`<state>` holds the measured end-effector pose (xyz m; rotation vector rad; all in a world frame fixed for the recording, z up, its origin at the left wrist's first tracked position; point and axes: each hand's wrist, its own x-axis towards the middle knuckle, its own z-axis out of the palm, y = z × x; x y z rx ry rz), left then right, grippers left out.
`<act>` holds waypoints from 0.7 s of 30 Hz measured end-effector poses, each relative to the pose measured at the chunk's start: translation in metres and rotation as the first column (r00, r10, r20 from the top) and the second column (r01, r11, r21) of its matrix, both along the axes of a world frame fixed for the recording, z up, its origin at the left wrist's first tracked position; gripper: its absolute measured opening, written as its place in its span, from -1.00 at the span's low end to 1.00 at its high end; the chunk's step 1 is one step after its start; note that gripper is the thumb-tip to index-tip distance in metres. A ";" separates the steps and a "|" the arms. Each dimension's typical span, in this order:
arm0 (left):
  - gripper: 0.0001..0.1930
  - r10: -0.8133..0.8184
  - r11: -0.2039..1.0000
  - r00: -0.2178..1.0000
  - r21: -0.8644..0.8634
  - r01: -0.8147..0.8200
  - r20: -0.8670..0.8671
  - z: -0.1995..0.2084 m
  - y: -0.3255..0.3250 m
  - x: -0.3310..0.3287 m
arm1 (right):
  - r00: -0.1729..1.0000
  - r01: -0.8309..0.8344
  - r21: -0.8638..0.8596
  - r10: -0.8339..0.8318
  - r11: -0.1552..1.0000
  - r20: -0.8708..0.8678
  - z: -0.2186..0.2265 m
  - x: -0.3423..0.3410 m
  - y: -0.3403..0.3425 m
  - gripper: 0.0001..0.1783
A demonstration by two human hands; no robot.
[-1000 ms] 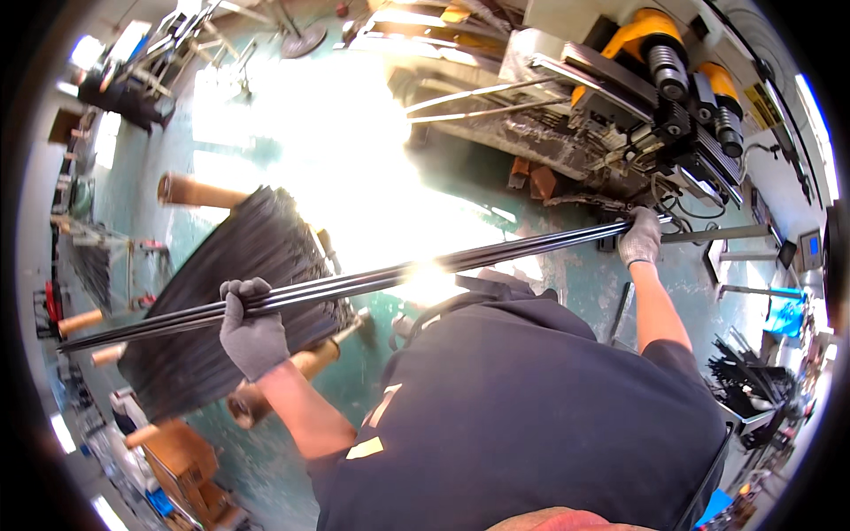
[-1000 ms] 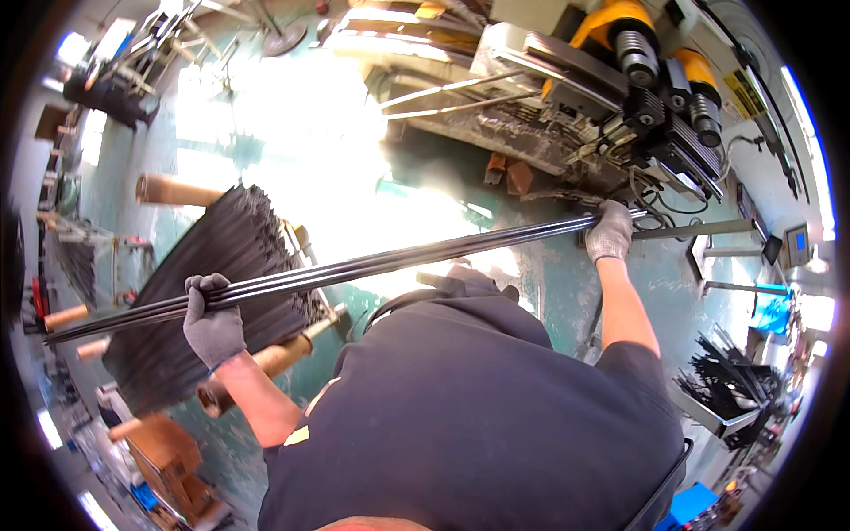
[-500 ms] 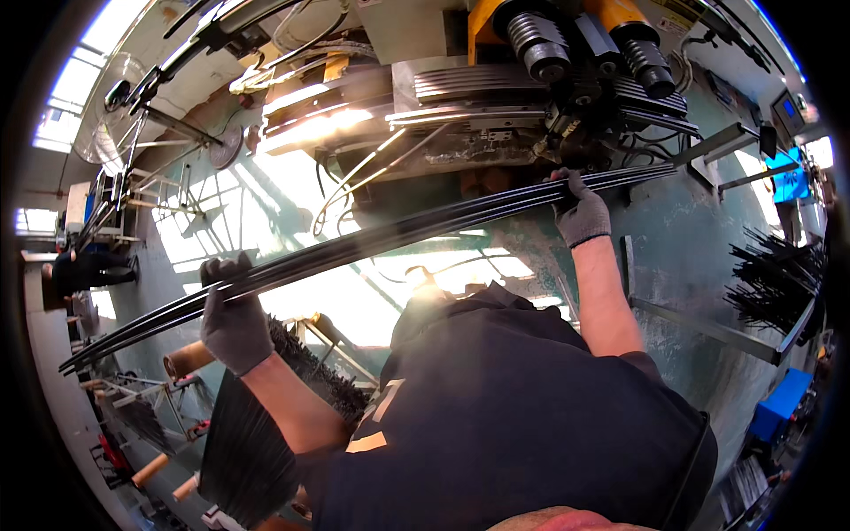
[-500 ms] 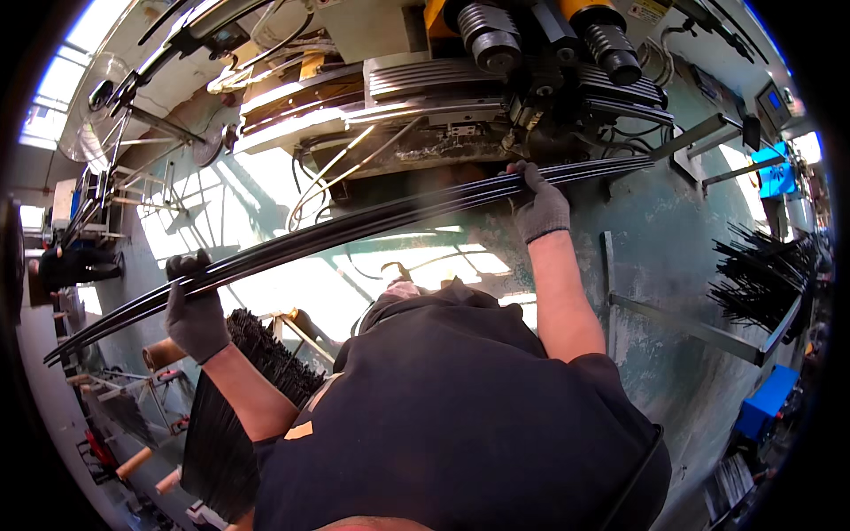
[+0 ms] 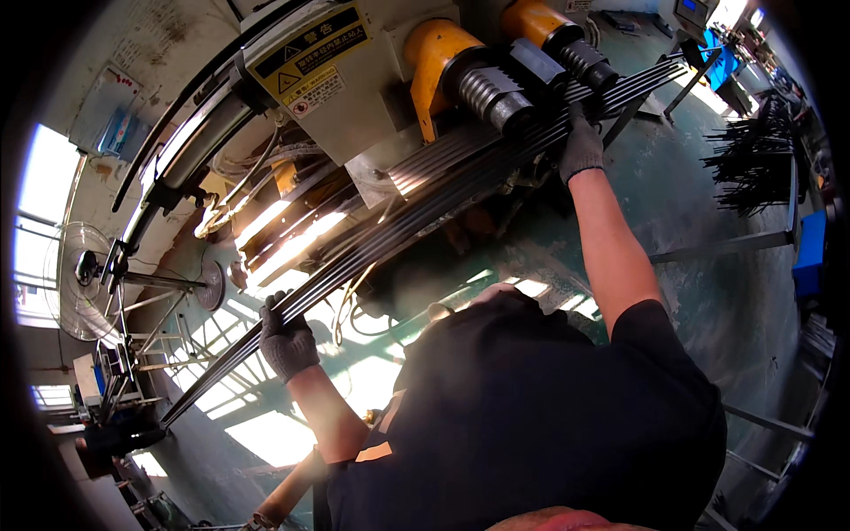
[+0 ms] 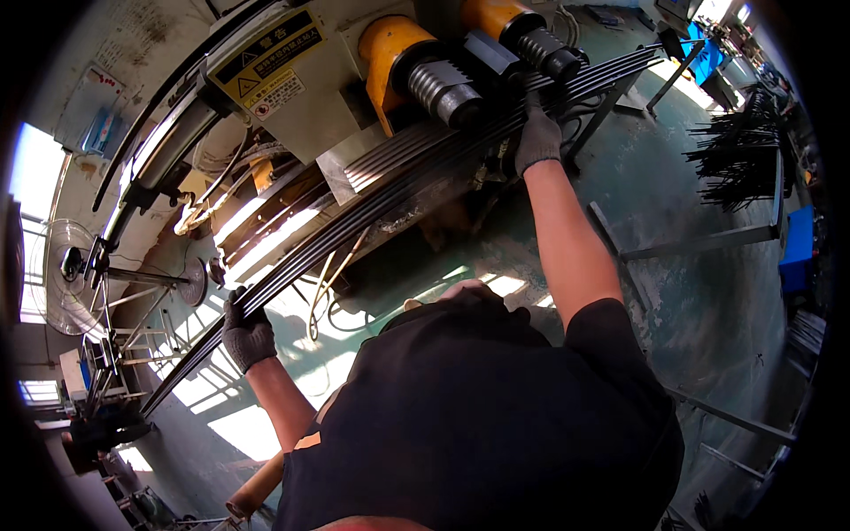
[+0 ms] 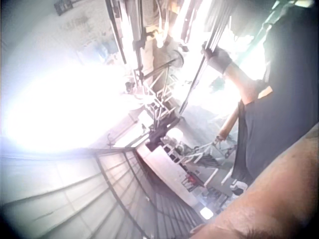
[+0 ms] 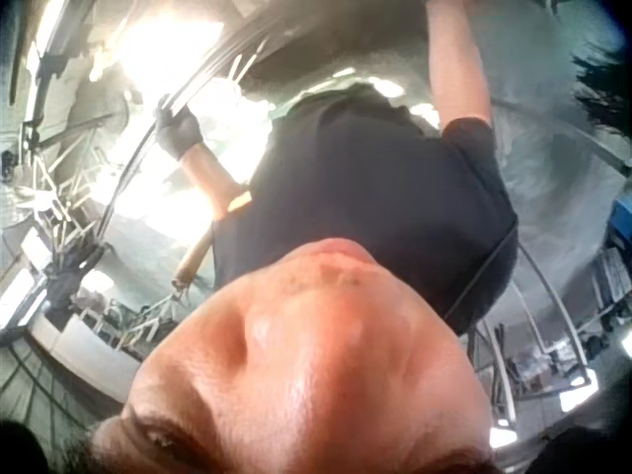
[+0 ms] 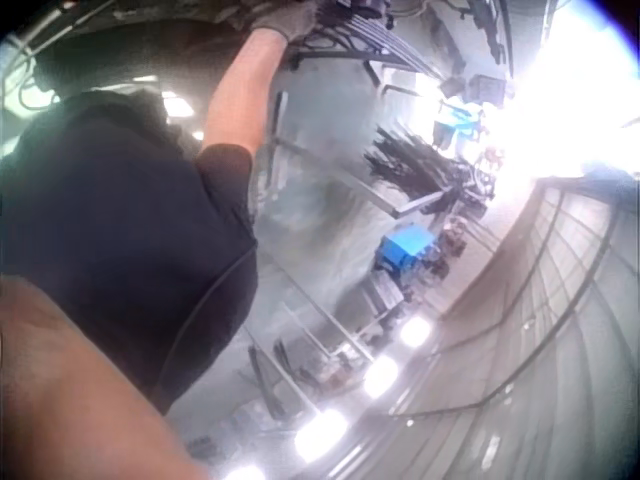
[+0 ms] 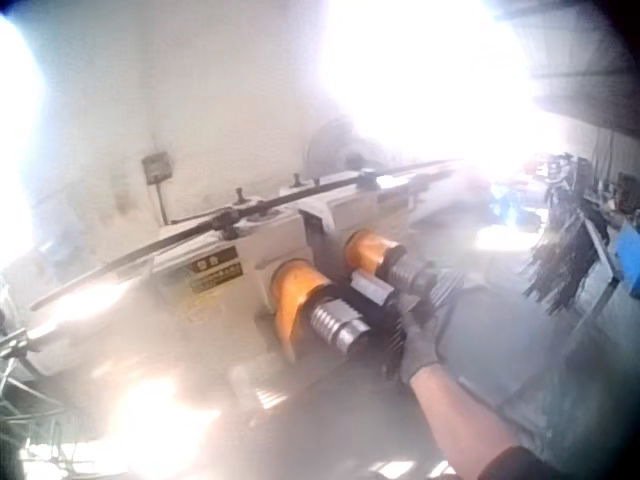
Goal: The person repeatedly picks up bundles of long metal rods from a floor rack, inserts them into a yellow bending machine, and operates the machine to bend the rods. The bent rods are then removed and placed onto a nearby rack. The process is repeated multiple times throughout the clip.
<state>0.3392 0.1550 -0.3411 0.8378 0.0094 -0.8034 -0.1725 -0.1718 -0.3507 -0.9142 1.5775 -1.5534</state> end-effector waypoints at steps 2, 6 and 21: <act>-0.82 -0.016 0.998 0.998 -0.060 0.012 -0.063 -0.033 -0.016 0.021 | 0.826 -0.045 0.003 0.035 0.999 0.563 0.052 0.041 0.019 -0.54; -0.80 -0.035 0.999 0.987 -0.035 0.030 -0.157 -0.050 -0.071 0.003 | 0.727 -0.088 -0.066 0.110 0.994 0.678 0.008 0.014 -0.031 -0.59; -0.66 -0.337 0.941 0.929 -0.093 0.327 -0.149 -0.014 -0.150 -0.086 | 0.894 0.113 0.056 -0.126 0.992 0.431 -0.039 0.017 -0.079 -0.72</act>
